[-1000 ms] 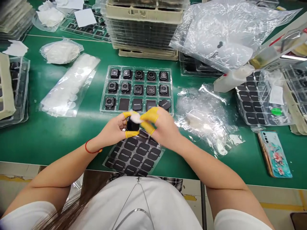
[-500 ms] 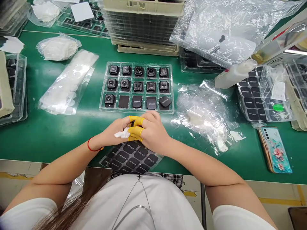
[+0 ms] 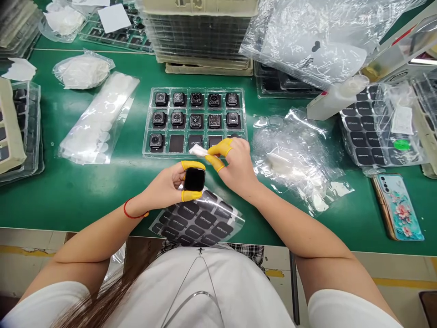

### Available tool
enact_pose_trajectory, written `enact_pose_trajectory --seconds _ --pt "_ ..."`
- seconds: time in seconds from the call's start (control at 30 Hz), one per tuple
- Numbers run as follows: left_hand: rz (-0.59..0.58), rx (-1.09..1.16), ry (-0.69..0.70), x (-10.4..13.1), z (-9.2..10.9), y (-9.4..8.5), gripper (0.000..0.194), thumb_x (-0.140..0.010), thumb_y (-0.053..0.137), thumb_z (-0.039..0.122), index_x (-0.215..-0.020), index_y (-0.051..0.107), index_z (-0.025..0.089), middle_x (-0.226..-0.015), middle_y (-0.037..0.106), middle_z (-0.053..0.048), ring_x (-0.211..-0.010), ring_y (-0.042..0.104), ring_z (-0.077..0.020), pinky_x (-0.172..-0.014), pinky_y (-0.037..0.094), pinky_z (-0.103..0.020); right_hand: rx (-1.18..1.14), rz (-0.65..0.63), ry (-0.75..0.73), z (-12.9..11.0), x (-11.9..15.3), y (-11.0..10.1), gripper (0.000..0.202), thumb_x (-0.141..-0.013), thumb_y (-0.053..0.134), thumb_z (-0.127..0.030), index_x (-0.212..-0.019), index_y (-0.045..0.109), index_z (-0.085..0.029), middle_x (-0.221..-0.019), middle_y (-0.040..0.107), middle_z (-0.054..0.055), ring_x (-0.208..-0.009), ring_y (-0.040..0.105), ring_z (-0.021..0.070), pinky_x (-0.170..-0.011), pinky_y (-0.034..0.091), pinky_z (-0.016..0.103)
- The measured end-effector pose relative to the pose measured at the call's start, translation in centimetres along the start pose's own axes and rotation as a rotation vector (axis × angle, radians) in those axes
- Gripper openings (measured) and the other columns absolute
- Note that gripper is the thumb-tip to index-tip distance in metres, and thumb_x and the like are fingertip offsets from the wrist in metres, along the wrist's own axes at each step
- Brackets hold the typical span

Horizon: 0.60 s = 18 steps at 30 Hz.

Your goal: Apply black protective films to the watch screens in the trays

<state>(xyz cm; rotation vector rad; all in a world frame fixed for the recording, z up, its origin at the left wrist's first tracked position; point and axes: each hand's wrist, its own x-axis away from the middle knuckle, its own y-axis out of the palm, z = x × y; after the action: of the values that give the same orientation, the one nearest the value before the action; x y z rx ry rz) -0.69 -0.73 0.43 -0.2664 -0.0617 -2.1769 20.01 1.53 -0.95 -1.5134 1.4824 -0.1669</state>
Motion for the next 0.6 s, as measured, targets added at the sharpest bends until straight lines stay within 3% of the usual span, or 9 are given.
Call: enact_pose_trajectory --seconds 0.13,0.23,0.33,0.4,0.5,0.6 --pt "0.099 -0.031 0.043 -0.1 -0.4 -0.5 0.052 -0.072 0.076 0.023 -0.121 0.056 0.02 -0.095 0.063 -0.002 -0.074 0.058 -0.0099 -0.066 0.049 -0.022 -0.026 0.018 0.066 -0.9 0.1 -0.9 0.003 -0.087 0.065 -0.023 -0.088 0.063 -0.025 -0.081 0.066 -0.001 -0.08 0.059 0.0179 -0.082 0.041 0.037" --pt "0.147 -0.075 0.054 -0.1 -0.7 -0.9 0.056 -0.073 0.077 0.029 -0.123 0.055 0.02 -0.095 0.066 -0.002 -0.075 0.06 -0.0119 -0.067 0.05 -0.024 -0.062 0.001 -0.122 -2.4 0.6 -0.8 0.001 -0.089 0.063 -0.024 -0.09 0.063 -0.025 -0.081 0.065 0.0 -0.08 0.058 0.0167 -0.083 0.042 0.037" --pt "0.142 -0.17 0.136 -0.1 -0.7 -1.1 0.052 -0.073 0.077 0.026 -0.12 0.058 0.021 -0.11 0.067 -0.004 -0.093 0.065 -0.0173 -0.081 0.053 -0.028 -0.03 -0.037 -0.355 -3.5 1.1 0.0 0.005 -0.092 0.059 -0.024 -0.092 0.064 -0.025 -0.082 0.064 0.001 -0.082 0.055 0.0164 -0.085 0.041 0.037" --pt "0.1 -0.206 0.17 -0.2 -0.7 -1.0 0.05 -0.073 0.075 0.023 -0.121 0.059 0.021 -0.121 0.065 -0.005 -0.105 0.063 -0.0203 -0.091 0.052 -0.031 0.02 -0.015 -0.413 -3.5 1.1 0.8 0.008 -0.093 0.058 -0.022 -0.092 0.065 -0.024 -0.081 0.064 0.002 -0.083 0.052 0.017 -0.082 0.041 0.036" --pt "0.041 -0.132 0.121 -0.5 -1.0 -0.6 0.051 -0.074 0.074 0.023 -0.122 0.058 0.019 -0.118 0.066 -0.007 -0.105 0.063 -0.0216 -0.09 0.053 -0.033 0.046 0.064 -0.39 -2.4 0.7 1.7 0.007 -0.092 0.059 -0.021 -0.09 0.066 -0.024 -0.081 0.064 0.002 -0.084 0.051 0.0177 -0.078 0.04 0.035" --pt "0.013 -0.03 -0.01 -0.7 -1.2 -0.2 0.053 -0.072 0.076 0.026 -0.12 0.057 0.015 -0.099 0.068 -0.006 -0.087 0.064 -0.0177 -0.076 0.055 -0.03 0.057 0.077 -0.307 -0.8 0.1 2.0 0.007 -0.092 0.06 -0.023 -0.088 0.066 -0.023 -0.082 0.066 0.003 -0.083 0.054 0.0182 -0.079 0.041 0.037"
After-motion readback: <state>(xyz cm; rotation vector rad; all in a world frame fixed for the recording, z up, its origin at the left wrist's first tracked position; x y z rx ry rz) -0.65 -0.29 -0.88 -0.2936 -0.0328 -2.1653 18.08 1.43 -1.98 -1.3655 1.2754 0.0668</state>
